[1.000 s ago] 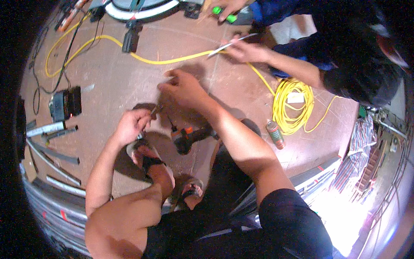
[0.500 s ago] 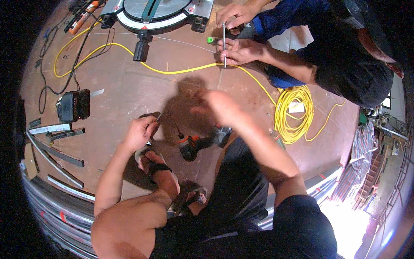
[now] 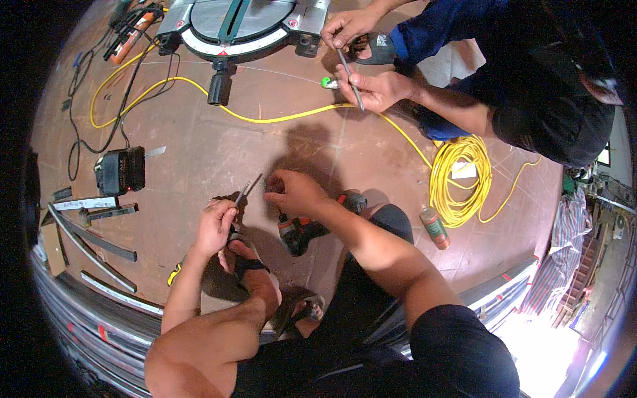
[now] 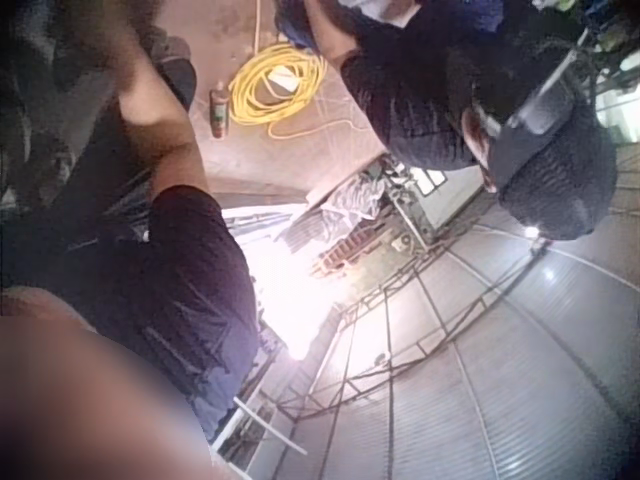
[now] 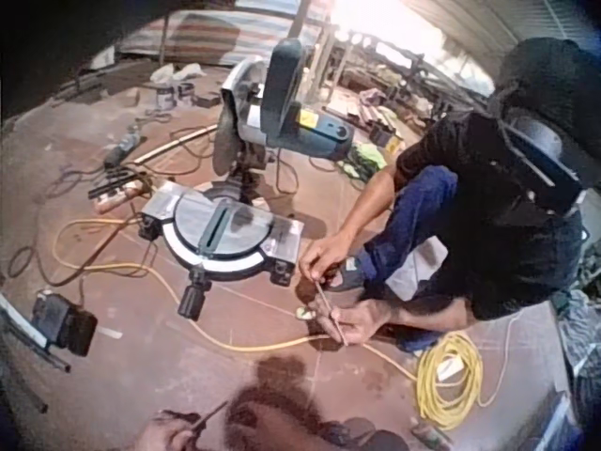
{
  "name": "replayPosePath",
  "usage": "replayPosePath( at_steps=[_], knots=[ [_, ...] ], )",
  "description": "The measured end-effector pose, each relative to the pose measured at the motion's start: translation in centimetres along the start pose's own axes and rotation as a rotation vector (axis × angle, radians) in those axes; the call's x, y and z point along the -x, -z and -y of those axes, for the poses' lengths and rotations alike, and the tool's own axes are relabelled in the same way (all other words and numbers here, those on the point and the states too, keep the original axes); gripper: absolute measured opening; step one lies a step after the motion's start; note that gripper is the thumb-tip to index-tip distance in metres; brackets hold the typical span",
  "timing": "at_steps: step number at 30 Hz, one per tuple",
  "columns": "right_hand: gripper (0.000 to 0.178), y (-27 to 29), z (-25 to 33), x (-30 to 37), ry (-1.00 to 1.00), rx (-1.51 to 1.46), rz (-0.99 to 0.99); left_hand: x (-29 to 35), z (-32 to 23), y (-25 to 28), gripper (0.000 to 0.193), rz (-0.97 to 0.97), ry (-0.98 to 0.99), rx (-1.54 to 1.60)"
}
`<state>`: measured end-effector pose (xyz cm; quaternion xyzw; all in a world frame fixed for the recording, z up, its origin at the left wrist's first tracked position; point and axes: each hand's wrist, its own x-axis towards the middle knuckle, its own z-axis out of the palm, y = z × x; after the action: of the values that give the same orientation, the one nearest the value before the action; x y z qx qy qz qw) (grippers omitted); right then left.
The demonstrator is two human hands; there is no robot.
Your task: The person assembles a small metal bracket by inserting a pin and tightening it with a screwdriver. They then use an angle grinder to smooth the edges of the pin and bracket, creating sparks. Finally, they use a power drill to secure the assembly.
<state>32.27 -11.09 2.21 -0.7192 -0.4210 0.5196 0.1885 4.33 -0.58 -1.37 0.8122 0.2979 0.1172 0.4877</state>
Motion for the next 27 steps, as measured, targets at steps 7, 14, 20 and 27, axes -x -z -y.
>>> replayPosePath(
  at_steps=[7,14,20,27],
  knots=[
    [0.059,-0.50,0.29,0.91,-0.045,0.026,0.061,0.15,0.09,-0.42,0.013,-0.055,0.063,0.068],
    [0.062,-0.68,0.28,0.43,-0.046,0.034,0.069,0.02,-0.29,0.01,0.014,-0.030,0.047,0.036],
    [0.065,-0.57,0.87,0.76,-0.081,0.028,0.093,0.17,0.21,-0.14,0.013,-0.040,0.038,0.035],
    [0.058,-1.03,0.32,0.72,0.040,0.083,0.079,0.30,0.44,-0.19,0.012,-0.031,0.051,0.052]
  ],
)
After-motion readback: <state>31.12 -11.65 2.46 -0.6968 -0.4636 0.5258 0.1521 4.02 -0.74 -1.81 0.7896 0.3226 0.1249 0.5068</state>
